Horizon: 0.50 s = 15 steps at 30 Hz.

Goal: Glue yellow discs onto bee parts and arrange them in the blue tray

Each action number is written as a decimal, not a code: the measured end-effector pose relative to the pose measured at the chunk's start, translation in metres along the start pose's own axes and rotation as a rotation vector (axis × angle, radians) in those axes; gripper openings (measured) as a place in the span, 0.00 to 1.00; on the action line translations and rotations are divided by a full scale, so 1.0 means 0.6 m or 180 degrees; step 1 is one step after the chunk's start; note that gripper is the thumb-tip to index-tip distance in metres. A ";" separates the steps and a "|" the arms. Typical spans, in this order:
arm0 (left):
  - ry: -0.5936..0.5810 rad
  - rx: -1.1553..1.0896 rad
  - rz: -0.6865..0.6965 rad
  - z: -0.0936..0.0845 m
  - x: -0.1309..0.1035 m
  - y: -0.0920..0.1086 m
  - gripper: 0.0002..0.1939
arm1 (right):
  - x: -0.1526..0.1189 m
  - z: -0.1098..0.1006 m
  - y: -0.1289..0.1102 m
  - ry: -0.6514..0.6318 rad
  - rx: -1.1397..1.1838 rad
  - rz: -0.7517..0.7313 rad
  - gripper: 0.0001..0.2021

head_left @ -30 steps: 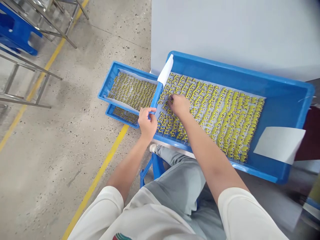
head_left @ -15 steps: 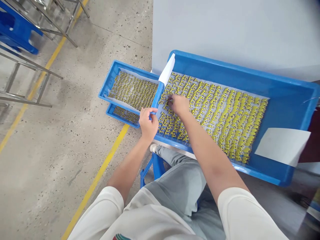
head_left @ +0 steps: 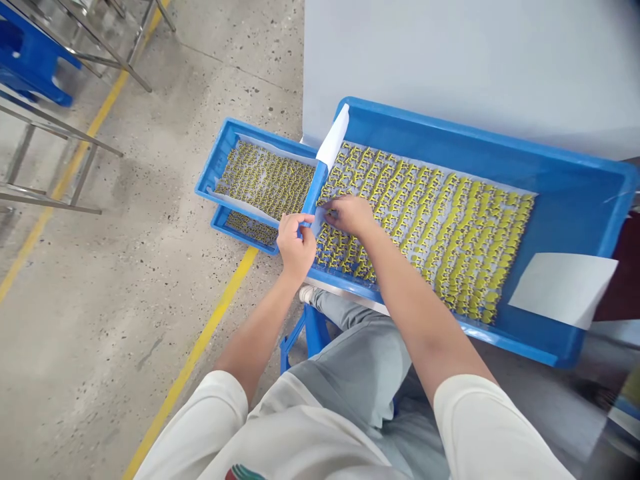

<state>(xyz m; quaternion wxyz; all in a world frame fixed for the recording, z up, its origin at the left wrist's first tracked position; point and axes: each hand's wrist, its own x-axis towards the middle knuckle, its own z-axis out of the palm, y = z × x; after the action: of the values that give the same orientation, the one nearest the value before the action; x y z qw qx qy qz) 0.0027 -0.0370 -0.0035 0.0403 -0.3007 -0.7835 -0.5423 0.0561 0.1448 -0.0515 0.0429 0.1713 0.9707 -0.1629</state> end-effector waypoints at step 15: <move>-0.0086 0.0146 -0.0110 0.000 0.001 0.000 0.14 | -0.009 -0.001 0.006 -0.0122 0.0166 0.0103 0.17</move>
<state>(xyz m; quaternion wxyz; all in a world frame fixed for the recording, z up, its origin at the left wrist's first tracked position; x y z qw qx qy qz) 0.0021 -0.0367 -0.0031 0.0272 -0.2935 -0.8013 -0.5207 0.0620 0.1463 -0.0513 0.0598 0.1849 0.9622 -0.1907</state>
